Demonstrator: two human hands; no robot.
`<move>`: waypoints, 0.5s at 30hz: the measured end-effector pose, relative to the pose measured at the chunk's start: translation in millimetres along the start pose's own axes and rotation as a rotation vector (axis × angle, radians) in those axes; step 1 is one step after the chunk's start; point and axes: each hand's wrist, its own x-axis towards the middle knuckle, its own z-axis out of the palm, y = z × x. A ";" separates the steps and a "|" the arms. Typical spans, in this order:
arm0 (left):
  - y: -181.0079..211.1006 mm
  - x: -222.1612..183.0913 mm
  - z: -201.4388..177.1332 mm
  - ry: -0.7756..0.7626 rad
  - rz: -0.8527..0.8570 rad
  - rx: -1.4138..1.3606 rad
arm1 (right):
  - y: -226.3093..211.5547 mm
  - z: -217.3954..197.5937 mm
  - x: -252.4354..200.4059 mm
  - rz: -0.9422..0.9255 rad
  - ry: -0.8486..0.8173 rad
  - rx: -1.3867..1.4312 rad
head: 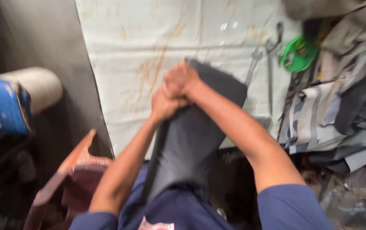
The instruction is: Repairing a motorcycle seat by stretching a new seat cover over the frame and securing it with staples.
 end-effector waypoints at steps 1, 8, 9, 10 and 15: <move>5.6 -8.9 -4.3 0.009 0.048 0.002 | -5.2 -25.8 -3.2 0.015 0.025 -0.039; 101.9 -145.3 -110.9 0.184 0.562 -0.108 | -91.6 -270.0 -72.8 -0.111 0.555 -0.098; 126.0 -170.1 -129.8 0.114 0.715 -0.174 | -102.3 -303.1 -92.1 -0.111 0.685 -0.137; 133.6 -192.1 -129.6 0.120 0.750 -0.157 | -111.8 -305.7 -108.9 -0.108 0.715 -0.162; 92.2 -233.8 -66.2 0.354 1.186 0.520 | -132.8 -211.5 -174.6 -0.127 1.151 -0.019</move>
